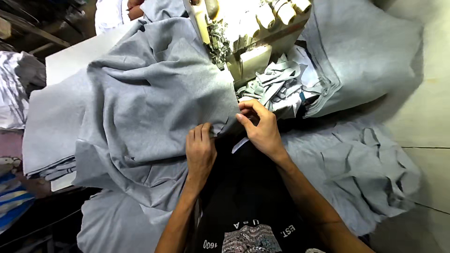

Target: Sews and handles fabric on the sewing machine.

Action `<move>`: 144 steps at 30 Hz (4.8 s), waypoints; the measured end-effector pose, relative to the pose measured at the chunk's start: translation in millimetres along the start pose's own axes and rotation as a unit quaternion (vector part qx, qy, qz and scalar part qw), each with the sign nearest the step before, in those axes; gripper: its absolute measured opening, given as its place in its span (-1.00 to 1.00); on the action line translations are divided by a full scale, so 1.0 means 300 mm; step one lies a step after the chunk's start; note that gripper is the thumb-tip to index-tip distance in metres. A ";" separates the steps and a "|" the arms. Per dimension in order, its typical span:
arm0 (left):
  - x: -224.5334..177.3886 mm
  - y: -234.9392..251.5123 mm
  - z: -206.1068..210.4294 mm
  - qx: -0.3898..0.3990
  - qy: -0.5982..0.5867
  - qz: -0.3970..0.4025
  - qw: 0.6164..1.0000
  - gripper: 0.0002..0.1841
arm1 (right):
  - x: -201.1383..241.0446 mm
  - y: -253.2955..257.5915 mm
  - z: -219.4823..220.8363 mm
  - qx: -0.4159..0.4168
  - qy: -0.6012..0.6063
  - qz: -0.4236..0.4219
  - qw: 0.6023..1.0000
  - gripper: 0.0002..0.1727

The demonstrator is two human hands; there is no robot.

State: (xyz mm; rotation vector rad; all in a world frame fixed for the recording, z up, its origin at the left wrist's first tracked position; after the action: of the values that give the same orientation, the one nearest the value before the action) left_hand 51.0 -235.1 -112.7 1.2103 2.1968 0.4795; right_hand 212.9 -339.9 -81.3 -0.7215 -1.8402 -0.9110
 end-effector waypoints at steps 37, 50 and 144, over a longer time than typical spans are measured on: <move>-0.262 0.069 -0.052 -0.088 -0.034 0.034 0.995 -0.74 | -0.060 -0.146 -0.018 0.005 0.099 0.090 0.991 -0.85; -0.227 0.072 -0.054 -0.031 -0.106 -0.024 0.994 -0.57 | -0.052 -0.119 -0.002 -0.002 0.120 0.111 0.987 -0.84; -0.279 0.070 -0.133 -0.065 -0.019 0.015 0.998 -0.86 | -0.013 -0.164 -0.015 -0.058 0.074 -0.009 0.996 -0.81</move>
State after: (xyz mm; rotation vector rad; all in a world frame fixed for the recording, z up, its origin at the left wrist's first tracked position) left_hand 74.2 -296.6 -44.0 1.1749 2.0841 0.5958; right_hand 178.0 -371.2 -97.3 -0.6915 -1.6762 -1.0615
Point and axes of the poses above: each hand's wrist, its own y-axis towards the middle knuckle, its own z-axis out of the palm, x = y × z, the point moved 5 cm from there along y, towards the middle knuckle, and after that the axes turned 11 degrees about -x, right-handed, at the moved point
